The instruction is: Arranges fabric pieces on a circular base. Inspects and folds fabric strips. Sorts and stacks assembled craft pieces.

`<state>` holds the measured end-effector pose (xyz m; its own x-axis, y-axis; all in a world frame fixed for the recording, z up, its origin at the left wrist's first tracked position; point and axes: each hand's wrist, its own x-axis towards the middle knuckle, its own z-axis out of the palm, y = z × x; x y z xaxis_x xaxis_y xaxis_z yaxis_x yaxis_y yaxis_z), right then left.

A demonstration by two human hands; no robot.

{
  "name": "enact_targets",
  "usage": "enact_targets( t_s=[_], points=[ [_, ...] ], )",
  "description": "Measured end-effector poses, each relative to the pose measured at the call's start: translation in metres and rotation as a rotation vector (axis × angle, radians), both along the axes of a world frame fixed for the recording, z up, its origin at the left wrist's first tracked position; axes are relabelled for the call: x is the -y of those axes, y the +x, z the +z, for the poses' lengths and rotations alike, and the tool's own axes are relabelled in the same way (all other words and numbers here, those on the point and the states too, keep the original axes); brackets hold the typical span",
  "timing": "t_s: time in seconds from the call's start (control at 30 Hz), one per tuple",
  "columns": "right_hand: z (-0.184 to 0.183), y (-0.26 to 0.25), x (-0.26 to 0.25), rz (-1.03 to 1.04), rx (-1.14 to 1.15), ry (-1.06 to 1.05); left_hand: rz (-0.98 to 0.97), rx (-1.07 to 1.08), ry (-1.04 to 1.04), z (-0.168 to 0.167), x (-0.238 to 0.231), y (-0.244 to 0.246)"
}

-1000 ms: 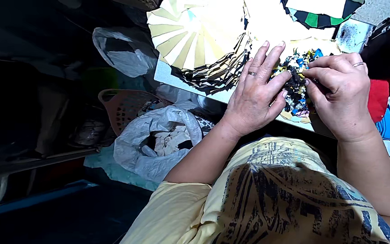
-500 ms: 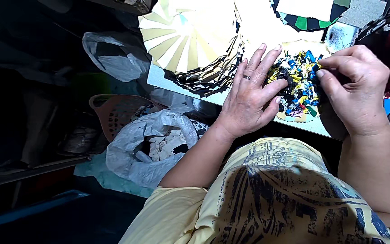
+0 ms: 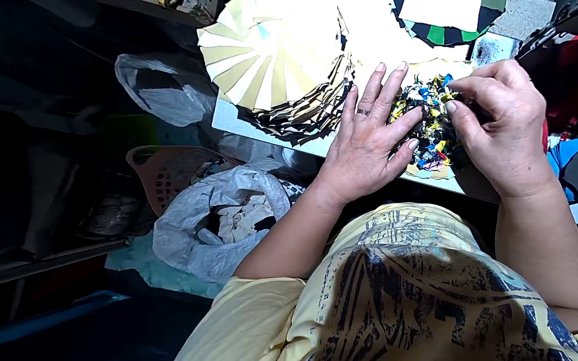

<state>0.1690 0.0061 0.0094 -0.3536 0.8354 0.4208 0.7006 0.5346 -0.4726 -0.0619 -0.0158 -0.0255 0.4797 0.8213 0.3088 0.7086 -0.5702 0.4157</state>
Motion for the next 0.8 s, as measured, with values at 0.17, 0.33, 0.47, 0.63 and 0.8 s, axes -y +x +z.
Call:
enact_targets(
  t_s=[0.17,0.33,0.47,0.63,0.8],
  points=[
    [-0.004,-0.007,-0.003,0.013,0.161,-0.040,-0.020,0.180,0.121,-0.006,0.003,-0.004],
    [-0.002,-0.011,-0.004,0.020,0.057,0.002,0.004,0.237,0.135,-0.008,0.003,-0.004],
    [-0.001,-0.021,-0.006,0.051,0.111,-0.007,0.016,0.187,0.129,-0.007,0.003,-0.003],
    [-0.006,-0.029,-0.014,0.045,0.129,-0.009,0.033,0.163,0.115,-0.007,0.002,-0.002],
    [-0.009,-0.028,-0.019,-0.009,0.075,0.054,0.036,0.173,0.121,-0.007,0.002,-0.003]
  ],
)
